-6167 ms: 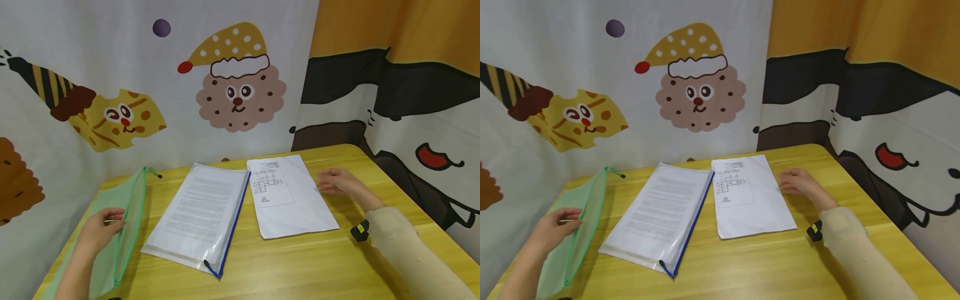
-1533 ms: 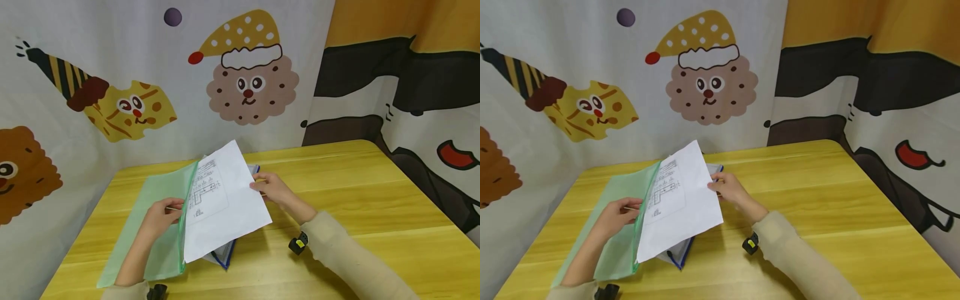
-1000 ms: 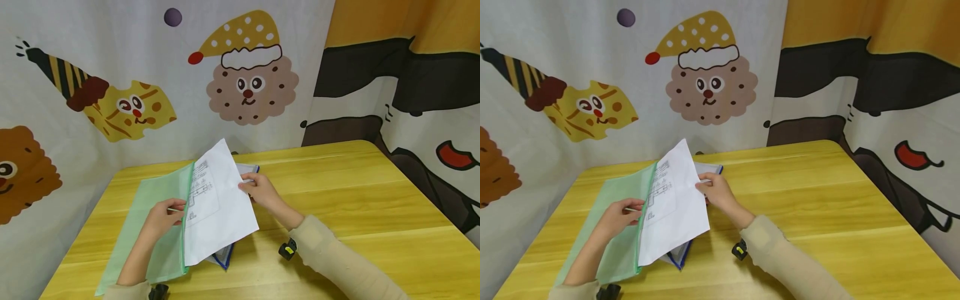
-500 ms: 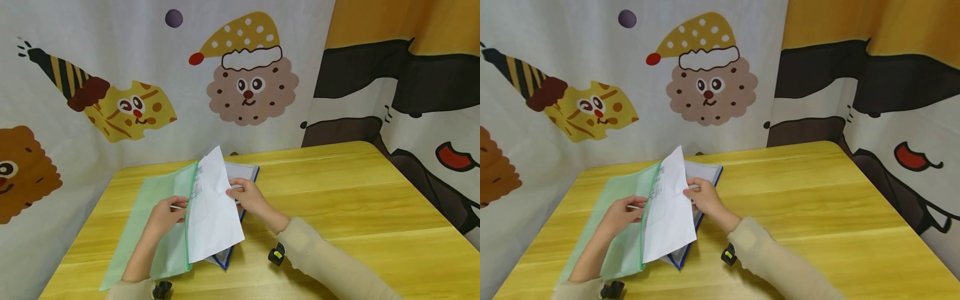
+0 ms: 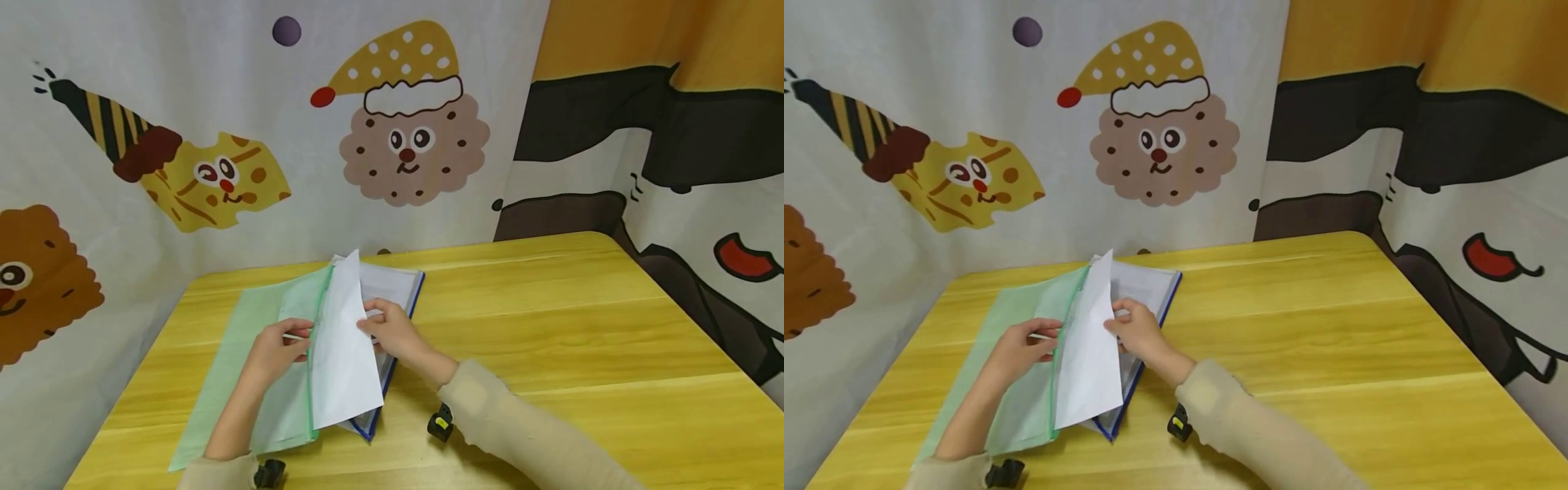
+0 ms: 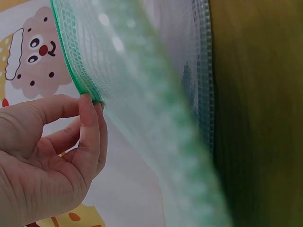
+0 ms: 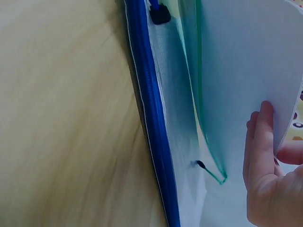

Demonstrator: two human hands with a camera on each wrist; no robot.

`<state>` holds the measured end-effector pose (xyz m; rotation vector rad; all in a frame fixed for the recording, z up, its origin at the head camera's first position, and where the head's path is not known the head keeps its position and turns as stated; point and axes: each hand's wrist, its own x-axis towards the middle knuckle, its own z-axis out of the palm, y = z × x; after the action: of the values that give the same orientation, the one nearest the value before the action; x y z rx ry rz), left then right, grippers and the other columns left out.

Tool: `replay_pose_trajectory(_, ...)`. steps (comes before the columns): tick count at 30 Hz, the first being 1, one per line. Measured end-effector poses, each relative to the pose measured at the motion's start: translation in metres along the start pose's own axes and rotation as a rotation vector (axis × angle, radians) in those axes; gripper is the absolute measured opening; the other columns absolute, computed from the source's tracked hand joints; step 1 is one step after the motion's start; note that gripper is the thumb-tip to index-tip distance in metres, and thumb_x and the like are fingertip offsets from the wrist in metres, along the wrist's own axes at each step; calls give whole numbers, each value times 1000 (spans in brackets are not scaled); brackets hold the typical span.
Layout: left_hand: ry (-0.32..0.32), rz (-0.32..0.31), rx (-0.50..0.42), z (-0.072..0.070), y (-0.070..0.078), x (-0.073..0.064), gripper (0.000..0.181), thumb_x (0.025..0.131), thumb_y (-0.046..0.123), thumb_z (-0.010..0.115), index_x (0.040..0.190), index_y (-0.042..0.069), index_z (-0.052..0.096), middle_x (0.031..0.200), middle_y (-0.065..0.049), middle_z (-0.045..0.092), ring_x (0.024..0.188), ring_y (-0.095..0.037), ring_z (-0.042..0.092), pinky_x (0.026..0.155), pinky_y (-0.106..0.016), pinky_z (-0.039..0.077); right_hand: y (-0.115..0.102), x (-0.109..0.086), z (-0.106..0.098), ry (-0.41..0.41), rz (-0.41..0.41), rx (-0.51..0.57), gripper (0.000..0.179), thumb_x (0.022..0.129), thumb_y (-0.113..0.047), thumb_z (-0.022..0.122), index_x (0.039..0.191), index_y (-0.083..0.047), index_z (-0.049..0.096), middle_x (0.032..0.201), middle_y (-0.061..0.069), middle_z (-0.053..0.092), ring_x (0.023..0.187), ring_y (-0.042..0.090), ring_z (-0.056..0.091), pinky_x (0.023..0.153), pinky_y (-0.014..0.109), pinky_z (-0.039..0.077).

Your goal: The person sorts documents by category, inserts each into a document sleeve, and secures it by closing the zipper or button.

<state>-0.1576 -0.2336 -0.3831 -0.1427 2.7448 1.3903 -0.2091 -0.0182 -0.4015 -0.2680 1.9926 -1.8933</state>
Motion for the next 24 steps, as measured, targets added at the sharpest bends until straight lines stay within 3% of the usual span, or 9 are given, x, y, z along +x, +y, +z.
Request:
replay_pose_trajectory(11, 22, 13, -16, 2, 4, 0, 32, 94, -1, 59, 126, -5, 62, 112, -22, 64, 89, -21, 66, 73, -30, 62, 6, 4, 10, -15, 60, -141, 28, 98, -7, 59, 125, -1, 54, 107, 21, 71, 77, 21, 71, 61, 32, 61)
replay_pose_trajectory(17, 25, 17, -26, 5, 8, 1, 32, 93, -2, 60, 124, -6, 63, 109, -21, 65, 85, -19, 65, 71, -29, 62, 5, 7, 19, -45, 79, -165, 32, 96, -4, 62, 125, 3, 51, 113, 25, 68, 81, 26, 71, 63, 34, 62)
replay_pose_trajectory(24, 21, 47, -43, 9, 12, -1, 31, 93, -3, 61, 124, -6, 63, 109, -23, 65, 85, -18, 66, 69, -27, 61, -1, 12, 32, -83, 91, -181, 24, 94, -2, 62, 116, 2, 54, 106, 23, 69, 81, 28, 72, 62, 33, 62)
